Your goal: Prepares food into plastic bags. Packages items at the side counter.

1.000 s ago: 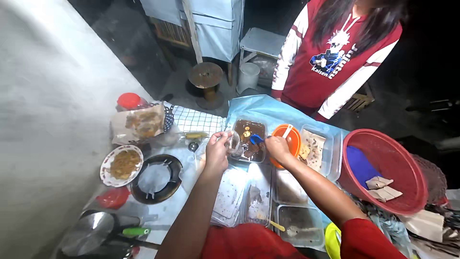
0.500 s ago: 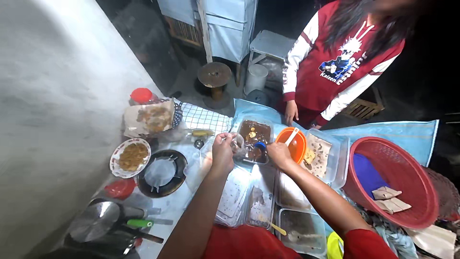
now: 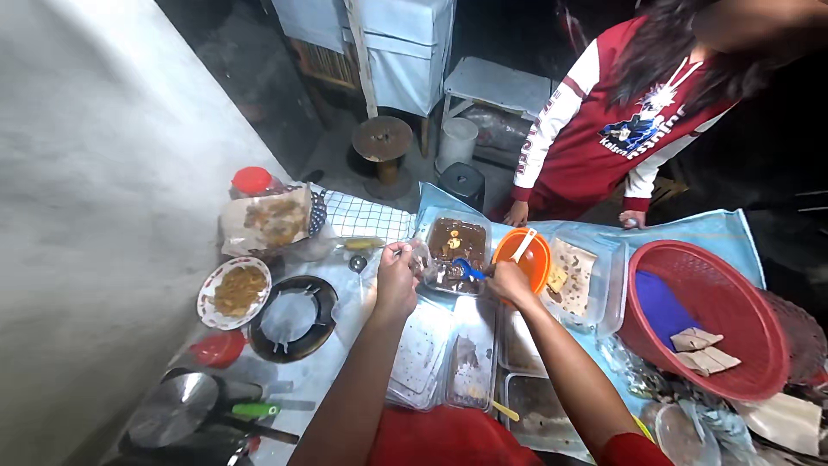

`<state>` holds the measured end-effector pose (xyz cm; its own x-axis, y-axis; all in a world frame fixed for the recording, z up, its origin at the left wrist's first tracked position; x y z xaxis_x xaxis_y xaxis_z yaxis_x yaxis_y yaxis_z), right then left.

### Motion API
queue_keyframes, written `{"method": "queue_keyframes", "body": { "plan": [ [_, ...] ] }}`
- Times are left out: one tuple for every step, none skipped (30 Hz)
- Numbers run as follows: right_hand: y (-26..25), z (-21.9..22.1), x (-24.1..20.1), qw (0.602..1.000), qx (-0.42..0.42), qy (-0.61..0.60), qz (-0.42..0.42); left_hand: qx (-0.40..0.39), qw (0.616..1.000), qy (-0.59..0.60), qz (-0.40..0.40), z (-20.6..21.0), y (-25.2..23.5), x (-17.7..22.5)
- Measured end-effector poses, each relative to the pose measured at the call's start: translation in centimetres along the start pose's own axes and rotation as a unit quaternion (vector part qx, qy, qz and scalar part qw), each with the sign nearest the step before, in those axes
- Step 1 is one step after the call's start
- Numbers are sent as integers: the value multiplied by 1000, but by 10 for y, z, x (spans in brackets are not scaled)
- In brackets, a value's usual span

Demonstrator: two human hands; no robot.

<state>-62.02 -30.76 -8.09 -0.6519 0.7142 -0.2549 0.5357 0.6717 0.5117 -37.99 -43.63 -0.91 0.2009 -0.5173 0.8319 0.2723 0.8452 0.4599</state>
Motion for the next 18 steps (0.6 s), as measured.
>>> {"method": "queue_keyframes", "body": {
  "plan": [
    [-1, 2, 0, 1000, -1, -8, -4, -1, 1000, 0, -3, 0, -1, 0],
    [-1, 4, 1, 1000, -1, -18, -7, 2, 1000, 0, -5, -1, -1, 0],
    [-2, 5, 4, 999, -2, -32, -7, 4, 1000, 0, -7, -1, -1, -1],
    [-3, 6, 6, 999, -5, -47, -7, 4, 1000, -1, -7, -1, -2, -2],
    [-5, 7, 9, 998, -10, -61, -8, 4, 1000, 0, -7, -1, -2, -2],
    [-6, 7, 12, 997, -12, -75, -10, 4, 1000, 2, -7, -1, -2, -2],
    [-6, 7, 14, 996, -12, -85, -11, 2, 1000, 2, -6, -1, -3, -2],
    [-7, 7, 16, 996, -9, -90, -11, 0, 1000, 1, -4, -1, -3, -1],
    [-6, 7, 15, 996, -7, -84, -12, -3, 1000, -1, -1, -1, -4, -1],
    [-4, 7, 12, 998, -7, -67, -12, -5, 1000, 0, 0, 0, -4, -1],
    [-2, 8, 8, 999, -5, -48, -10, -6, 1000, 5, 1, 0, -4, -1],
    [1, 9, 3, 999, -2, -33, -9, -8, 1000, 9, -1, 1, -4, -1],
    [3, 10, -2, 1000, 2, -21, -8, -10, 1000, 12, -3, 2, -3, -1],
    [4, 12, -6, 1000, 6, -16, -11, -10, 1000, 14, -4, 3, -3, -2],
    [4, 14, -8, 1000, 7, -20, -14, -12, 1000, 16, -6, 4, -3, -3],
    [3, 16, -8, 999, 8, -32, -18, -13, 1000, 18, -5, 4, -2, -3],
    [1, 17, -6, 998, 7, -51, -23, -16, 1000, 18, -3, 5, -1, -2],
    [-2, 19, -3, 997, 3, -74, -26, -18, 1000, 19, 0, 6, 0, -1]
  ]
}}
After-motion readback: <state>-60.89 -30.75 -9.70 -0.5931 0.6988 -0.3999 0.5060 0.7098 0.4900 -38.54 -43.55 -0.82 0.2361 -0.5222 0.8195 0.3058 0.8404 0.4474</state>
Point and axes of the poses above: each hand's wrist, its own y-axis away from the middle knuckle, its own z-axis out of the palm, x = y × z, the point moved 9 cm from there along -y, towards the middle knuckle
